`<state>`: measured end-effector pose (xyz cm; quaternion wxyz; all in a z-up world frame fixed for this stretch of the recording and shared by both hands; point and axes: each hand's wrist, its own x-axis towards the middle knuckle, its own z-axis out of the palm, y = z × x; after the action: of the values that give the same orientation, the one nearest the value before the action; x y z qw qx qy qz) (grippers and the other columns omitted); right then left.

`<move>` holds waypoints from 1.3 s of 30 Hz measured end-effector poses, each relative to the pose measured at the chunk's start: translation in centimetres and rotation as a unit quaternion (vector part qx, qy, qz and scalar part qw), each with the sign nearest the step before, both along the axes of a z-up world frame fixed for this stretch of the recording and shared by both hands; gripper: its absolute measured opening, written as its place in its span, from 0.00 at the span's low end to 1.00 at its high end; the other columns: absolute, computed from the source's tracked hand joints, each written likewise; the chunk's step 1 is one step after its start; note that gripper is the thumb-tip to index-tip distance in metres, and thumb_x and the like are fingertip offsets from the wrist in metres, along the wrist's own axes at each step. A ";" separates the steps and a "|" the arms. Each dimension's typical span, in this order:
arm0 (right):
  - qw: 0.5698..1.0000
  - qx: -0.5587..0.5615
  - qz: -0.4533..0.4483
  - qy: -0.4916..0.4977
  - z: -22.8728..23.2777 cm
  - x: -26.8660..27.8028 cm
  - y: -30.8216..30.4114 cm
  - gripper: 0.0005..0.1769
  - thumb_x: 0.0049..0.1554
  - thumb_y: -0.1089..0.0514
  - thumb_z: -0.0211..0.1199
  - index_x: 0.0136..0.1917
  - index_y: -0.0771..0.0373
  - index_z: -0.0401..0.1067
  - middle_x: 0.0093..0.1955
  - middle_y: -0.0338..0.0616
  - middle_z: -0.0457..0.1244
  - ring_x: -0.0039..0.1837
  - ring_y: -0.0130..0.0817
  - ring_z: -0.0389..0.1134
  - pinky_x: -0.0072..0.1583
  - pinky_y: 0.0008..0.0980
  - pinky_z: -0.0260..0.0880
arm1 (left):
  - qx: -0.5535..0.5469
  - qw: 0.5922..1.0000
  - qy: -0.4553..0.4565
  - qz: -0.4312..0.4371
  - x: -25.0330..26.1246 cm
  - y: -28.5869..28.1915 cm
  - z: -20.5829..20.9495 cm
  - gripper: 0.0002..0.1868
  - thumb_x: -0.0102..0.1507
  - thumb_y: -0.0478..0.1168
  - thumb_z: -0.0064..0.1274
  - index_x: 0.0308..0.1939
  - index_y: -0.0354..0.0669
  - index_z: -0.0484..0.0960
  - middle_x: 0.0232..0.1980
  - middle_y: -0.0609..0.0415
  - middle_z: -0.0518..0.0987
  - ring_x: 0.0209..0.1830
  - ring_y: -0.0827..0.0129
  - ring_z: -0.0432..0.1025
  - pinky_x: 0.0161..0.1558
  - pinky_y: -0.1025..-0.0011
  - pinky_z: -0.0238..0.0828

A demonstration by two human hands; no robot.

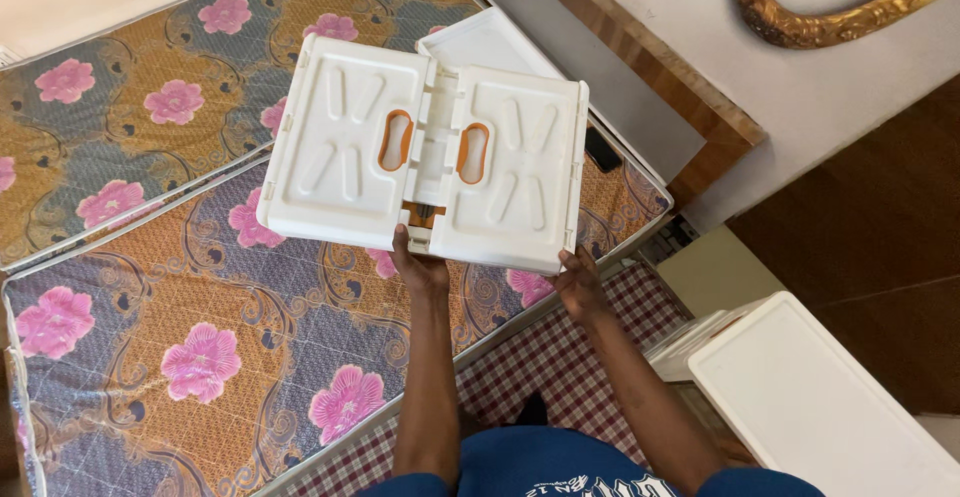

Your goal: The person assembles a white plastic cooler by hand on a floral-patterned mattress. They remove the lid, place it aside, then fold down the side panels and secure them to form the cooler body.

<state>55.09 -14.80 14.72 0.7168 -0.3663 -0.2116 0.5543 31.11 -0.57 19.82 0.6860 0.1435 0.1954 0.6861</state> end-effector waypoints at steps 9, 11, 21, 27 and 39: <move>0.994 -0.090 0.014 0.055 0.7 5.8 4.2 0.49 0.49 0.49 0.74 0.75 0.71 0.57 0.69 0.54 0.63 0.72 0.49 0.62 0.73 0.46 0.62 | 0.034 0.999 0.030 -0.007 0.7 -0.4 -0.3 0.38 0.61 0.43 0.58 0.73 0.37 0.62 0.66 0.46 0.73 0.66 0.54 0.70 0.65 0.56 0.73; 0.990 -0.113 -0.013 0.089 0.6 6.7 5.5 0.50 0.46 0.51 0.76 0.74 0.71 0.57 0.69 0.53 0.62 0.72 0.49 0.62 0.75 0.47 0.61 | 0.030 0.999 0.026 -0.021 0.6 0.6 -0.8 0.39 0.61 0.43 0.58 0.73 0.35 0.62 0.66 0.44 0.73 0.65 0.53 0.70 0.65 0.56 0.73; 0.986 -0.120 0.000 0.120 1.0 9.3 9.2 0.54 0.41 0.51 0.79 0.74 0.70 0.58 0.68 0.54 0.63 0.70 0.51 0.63 0.72 0.49 0.66 | -0.054 0.996 0.037 -0.068 1.9 8.0 -2.0 0.40 0.58 0.44 0.60 0.70 0.31 0.64 0.63 0.42 0.74 0.61 0.53 0.73 0.62 0.56 0.75; 0.991 -0.065 -0.005 0.113 0.4 8.9 10.8 0.50 0.47 0.51 0.75 0.76 0.71 0.57 0.69 0.54 0.62 0.71 0.49 0.63 0.71 0.47 0.66 | -0.041 0.991 0.039 -0.125 2.8 12.1 -2.8 0.41 0.62 0.49 0.60 0.73 0.31 0.62 0.68 0.43 0.73 0.66 0.53 0.70 0.67 0.55 0.70; 0.982 0.012 -0.096 0.165 -0.4 9.1 16.9 0.48 0.47 0.51 0.73 0.75 0.66 0.58 0.68 0.49 0.63 0.69 0.45 0.66 0.70 0.45 0.69 | -0.052 0.953 0.195 -0.228 8.9 13.7 -0.8 0.44 0.61 0.46 0.57 0.77 0.49 0.51 0.70 0.46 0.69 0.68 0.51 0.68 0.63 0.49 0.71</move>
<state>64.21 2.14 14.27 0.7964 -0.2797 -0.0610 0.5328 39.97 13.14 18.98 0.7790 0.2791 0.3228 0.4594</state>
